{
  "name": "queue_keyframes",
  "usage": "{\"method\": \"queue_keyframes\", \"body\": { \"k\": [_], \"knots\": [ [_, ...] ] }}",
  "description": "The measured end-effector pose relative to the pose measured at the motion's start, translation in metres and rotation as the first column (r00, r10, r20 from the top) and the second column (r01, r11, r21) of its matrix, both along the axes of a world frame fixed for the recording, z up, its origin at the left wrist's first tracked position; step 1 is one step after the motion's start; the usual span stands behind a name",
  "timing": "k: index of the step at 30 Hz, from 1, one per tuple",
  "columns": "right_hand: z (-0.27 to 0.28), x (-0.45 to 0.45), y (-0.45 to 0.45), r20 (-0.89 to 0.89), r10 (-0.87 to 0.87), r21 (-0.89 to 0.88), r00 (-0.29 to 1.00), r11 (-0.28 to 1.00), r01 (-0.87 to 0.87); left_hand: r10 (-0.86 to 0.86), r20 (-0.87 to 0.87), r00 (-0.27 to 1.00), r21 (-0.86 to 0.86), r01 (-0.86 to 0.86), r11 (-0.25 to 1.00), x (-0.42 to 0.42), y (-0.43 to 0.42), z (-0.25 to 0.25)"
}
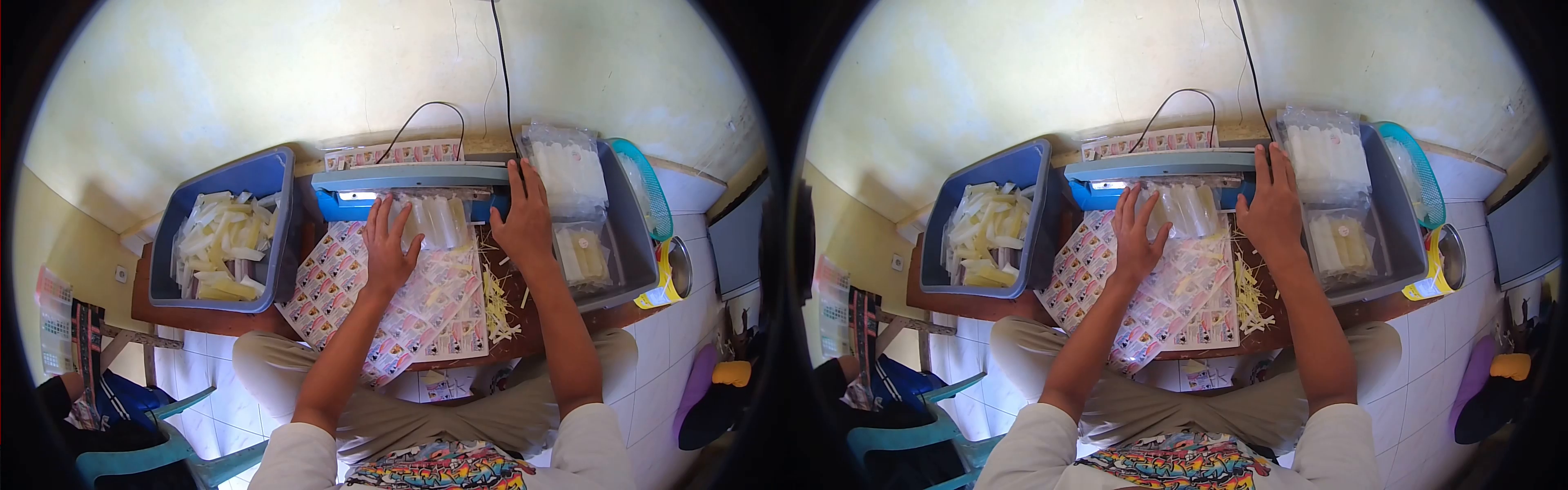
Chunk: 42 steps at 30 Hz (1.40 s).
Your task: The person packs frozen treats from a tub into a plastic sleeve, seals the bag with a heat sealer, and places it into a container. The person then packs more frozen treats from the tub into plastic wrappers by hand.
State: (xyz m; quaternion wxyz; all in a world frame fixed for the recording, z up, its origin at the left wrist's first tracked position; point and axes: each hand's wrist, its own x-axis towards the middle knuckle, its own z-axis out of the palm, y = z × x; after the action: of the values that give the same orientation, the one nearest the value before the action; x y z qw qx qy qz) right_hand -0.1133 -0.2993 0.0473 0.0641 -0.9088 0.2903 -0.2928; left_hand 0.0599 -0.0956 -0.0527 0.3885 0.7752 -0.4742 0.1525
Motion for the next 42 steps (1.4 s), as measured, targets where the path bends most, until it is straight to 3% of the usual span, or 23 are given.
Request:
{"method": "queue_keyframes", "body": {
  "k": [6,28,34,42],
  "knots": [
    [0.002,-0.001,0.001,0.024,0.027,0.027,0.999,0.999,-0.028,-0.002,-0.002,1.0,0.077,0.002,0.997,0.001,0.003,0.004],
    [0.002,-0.002,0.001,0.017,0.032,0.021,0.999,0.999,-0.033,-0.041,-0.023,0.999,0.101,0.043,0.994,0.004,0.008,0.012],
    [0.019,-0.004,0.003,-0.003,0.05,0.059,0.999,0.997,-0.05,-0.034,-0.017,0.999,0.121,0.036,0.992,0.004,0.008,0.012],
    [0.051,-0.005,0.007,0.096,0.129,0.085,0.987,0.987,-0.137,-0.052,-0.04,0.998,0.134,0.057,0.989,0.006,0.011,0.016]
  ]
}}
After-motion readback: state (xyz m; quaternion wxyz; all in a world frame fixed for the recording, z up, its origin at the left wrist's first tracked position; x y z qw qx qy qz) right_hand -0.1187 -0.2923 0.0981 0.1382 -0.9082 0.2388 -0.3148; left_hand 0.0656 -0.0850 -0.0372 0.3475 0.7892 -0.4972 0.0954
